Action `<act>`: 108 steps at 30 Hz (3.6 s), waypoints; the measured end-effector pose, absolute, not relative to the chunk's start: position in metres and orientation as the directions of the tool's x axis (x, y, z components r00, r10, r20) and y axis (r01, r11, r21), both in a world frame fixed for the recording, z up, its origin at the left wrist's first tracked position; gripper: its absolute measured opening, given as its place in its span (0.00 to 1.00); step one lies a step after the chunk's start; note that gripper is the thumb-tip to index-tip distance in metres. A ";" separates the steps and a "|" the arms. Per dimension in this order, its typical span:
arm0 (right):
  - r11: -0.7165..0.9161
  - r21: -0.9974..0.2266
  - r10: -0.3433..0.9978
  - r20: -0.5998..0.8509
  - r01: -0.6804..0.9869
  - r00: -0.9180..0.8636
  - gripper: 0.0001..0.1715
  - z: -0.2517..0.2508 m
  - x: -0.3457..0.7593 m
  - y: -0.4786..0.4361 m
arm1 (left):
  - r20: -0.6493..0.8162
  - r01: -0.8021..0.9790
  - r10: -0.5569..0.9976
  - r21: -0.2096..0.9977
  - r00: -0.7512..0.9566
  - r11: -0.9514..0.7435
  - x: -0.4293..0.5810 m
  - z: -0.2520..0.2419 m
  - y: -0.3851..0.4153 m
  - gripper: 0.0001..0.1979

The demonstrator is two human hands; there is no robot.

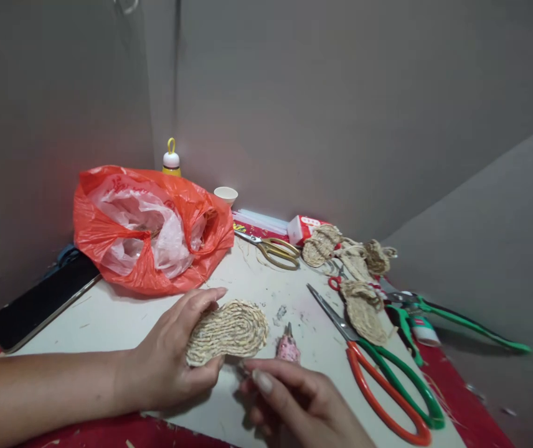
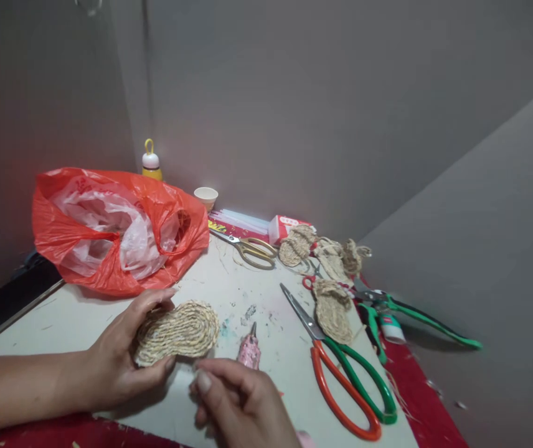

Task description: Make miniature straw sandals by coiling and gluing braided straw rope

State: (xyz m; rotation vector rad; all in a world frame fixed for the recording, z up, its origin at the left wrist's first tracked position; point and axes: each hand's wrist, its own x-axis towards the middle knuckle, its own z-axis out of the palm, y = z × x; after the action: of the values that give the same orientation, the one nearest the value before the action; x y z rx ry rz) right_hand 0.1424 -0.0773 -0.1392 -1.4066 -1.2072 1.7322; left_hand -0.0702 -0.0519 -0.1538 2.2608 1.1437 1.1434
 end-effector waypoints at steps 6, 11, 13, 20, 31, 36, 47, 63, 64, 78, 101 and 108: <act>-0.168 -0.986 0.968 -0.166 0.007 -0.187 0.27 -0.127 0.115 -0.082 | 0.570 0.397 0.752 0.639 0.330 -0.659 -0.055 -0.123 -0.064 0.39; -0.106 -0.994 0.993 -0.104 -0.037 -0.056 0.27 -0.113 0.131 -0.086 | 0.279 0.105 0.916 0.942 0.288 -0.320 -0.052 -0.091 -0.061 0.23; -0.103 -0.994 0.990 -0.099 -0.035 -0.098 0.27 -0.113 0.140 -0.087 | 0.134 -0.017 0.938 0.991 0.318 -0.136 -0.049 -0.082 -0.054 0.13; -0.082 -0.995 0.983 -0.070 -0.064 -0.169 0.26 -0.114 0.154 -0.090 | -0.041 -0.162 0.900 0.979 0.433 0.122 -0.030 -0.078 -0.039 0.10; -0.100 -0.975 0.982 -0.065 -0.197 -0.179 0.24 -0.124 0.155 -0.085 | -0.124 -0.208 0.901 0.951 0.416 0.227 -0.013 -0.095 -0.028 0.12; -0.096 -0.960 0.980 -0.045 -0.264 -0.192 0.23 -0.126 0.158 -0.080 | -0.112 -0.295 0.930 0.929 0.349 0.223 -0.003 -0.104 -0.029 0.13; -0.118 -0.963 0.984 -0.082 -0.242 -0.157 0.25 -0.143 0.178 -0.064 | -0.142 -0.173 0.903 0.958 0.405 0.228 -0.007 -0.117 -0.023 0.10; -0.022 -1.000 0.985 -0.019 -0.018 -0.169 0.28 -0.139 0.176 -0.067 | -0.148 -0.219 0.927 0.947 0.346 0.233 -0.008 -0.123 -0.022 0.09; -0.016 -1.000 0.986 -0.012 -0.019 -0.169 0.28 -0.139 0.176 -0.067 | -0.148 -0.209 0.928 0.951 0.343 0.229 -0.008 -0.124 -0.021 0.09; 0.004 -1.000 0.991 0.003 0.002 -0.132 0.23 -0.140 0.175 -0.067 | -0.172 -0.188 0.914 0.949 0.367 0.254 -0.009 -0.129 -0.021 0.09; -0.045 -0.998 0.990 -0.051 0.051 -0.131 0.32 -0.147 0.174 -0.067 | -0.222 -0.144 0.833 0.931 0.507 0.336 -0.009 -0.148 -0.016 0.10; -0.019 -0.998 0.993 -0.026 0.061 -0.118 0.30 -0.149 0.174 -0.067 | -0.238 -0.206 0.833 0.901 0.499 0.381 -0.008 -0.152 -0.016 0.08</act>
State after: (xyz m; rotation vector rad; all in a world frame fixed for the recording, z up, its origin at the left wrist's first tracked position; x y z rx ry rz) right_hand 0.1739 -0.0670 -0.1492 -1.2120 -1.3308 1.2849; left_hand -0.0081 -0.0163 -0.1521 0.9508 0.7883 0.7582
